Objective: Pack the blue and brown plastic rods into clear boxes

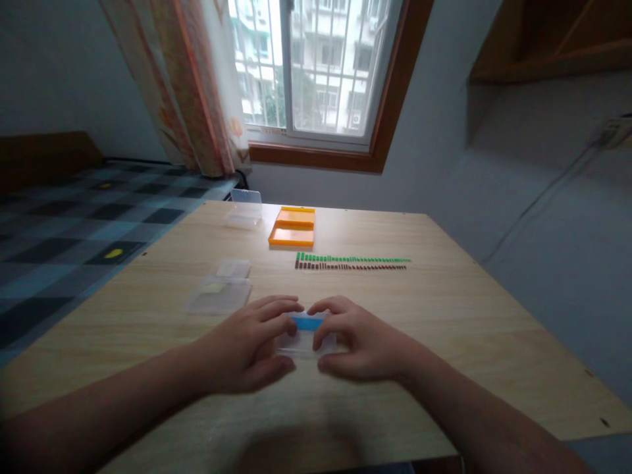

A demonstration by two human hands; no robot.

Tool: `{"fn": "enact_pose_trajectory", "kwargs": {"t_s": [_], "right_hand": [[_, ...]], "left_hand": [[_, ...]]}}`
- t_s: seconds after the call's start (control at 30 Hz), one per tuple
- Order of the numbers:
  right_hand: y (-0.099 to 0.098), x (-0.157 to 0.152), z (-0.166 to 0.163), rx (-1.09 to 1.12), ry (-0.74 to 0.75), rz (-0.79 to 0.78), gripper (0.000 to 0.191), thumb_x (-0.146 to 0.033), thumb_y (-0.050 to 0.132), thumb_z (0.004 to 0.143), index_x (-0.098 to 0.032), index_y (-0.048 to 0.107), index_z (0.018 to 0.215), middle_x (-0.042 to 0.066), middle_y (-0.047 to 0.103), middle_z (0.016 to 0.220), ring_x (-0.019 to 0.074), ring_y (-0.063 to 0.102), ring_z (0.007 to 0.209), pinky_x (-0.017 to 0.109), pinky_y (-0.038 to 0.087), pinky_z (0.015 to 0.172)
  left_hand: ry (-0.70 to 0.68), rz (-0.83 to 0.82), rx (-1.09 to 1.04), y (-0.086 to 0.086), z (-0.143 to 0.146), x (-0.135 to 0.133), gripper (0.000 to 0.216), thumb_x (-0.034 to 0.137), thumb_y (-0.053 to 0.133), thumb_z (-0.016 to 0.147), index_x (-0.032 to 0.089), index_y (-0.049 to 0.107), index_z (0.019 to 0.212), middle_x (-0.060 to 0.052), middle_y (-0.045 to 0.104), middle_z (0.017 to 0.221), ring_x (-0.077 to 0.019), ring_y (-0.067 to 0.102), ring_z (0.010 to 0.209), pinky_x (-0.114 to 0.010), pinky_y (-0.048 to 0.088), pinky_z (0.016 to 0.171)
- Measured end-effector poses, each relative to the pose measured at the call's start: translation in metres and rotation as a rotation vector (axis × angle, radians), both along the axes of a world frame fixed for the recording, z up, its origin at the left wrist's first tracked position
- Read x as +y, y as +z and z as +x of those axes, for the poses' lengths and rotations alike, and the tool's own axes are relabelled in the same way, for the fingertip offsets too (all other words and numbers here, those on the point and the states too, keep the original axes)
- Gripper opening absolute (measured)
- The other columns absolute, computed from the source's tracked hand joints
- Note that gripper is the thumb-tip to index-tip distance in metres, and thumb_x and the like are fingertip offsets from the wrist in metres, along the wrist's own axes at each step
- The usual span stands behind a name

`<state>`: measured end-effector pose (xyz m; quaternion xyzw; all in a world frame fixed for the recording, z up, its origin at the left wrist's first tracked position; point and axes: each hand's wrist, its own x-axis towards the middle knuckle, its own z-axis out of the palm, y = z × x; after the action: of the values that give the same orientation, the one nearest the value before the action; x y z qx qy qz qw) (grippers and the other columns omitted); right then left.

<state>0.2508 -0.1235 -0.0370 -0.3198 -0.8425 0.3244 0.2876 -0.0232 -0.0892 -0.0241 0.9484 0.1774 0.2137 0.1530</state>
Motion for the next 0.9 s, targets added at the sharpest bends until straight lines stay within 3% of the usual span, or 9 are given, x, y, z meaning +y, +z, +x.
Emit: {"fn": "enact_pose_trajectory", "kwargs": {"t_s": [0.17,0.4,0.9], "right_hand": [[-0.0027,0.0059,0.0056,-0.042,-0.008,0.028,0.019,-0.028,0.085,0.080,-0.024,0.078,0.097,0.009,0.060,0.131,0.0244,0.061,0.119,0.042,0.049,0.103],[-0.0045,0.0043,0.0049,-0.064,-0.044,0.047,0.025,-0.027,0.085,0.079,-0.027,0.079,0.103,0.009,0.063,0.129,0.0243,0.064,0.113,0.038,0.056,0.091],[-0.0096,0.0065,0.0051,-0.028,-0.056,0.040,0.023,-0.031,0.087,0.078,-0.028,0.082,0.100,0.009,0.065,0.127,0.0244,0.065,0.112,0.040,0.057,0.091]], "left_hand": [[0.041,-0.073,0.002,-0.0003,-0.0002,0.0010,0.018,0.025,0.070,0.086,0.022,0.064,0.103,-0.013,0.064,0.133,-0.0337,0.061,0.126,-0.051,0.049,0.106],[0.090,-0.240,-0.037,-0.0013,0.0015,0.0009,0.016,0.023,0.072,0.085,0.022,0.068,0.100,-0.010,0.066,0.130,-0.0292,0.066,0.116,-0.045,0.054,0.098],[0.128,-0.314,-0.083,-0.0074,0.0030,0.0021,0.016,0.021,0.077,0.080,0.021,0.066,0.091,-0.009,0.068,0.127,-0.0271,0.067,0.110,-0.042,0.055,0.093]]}}
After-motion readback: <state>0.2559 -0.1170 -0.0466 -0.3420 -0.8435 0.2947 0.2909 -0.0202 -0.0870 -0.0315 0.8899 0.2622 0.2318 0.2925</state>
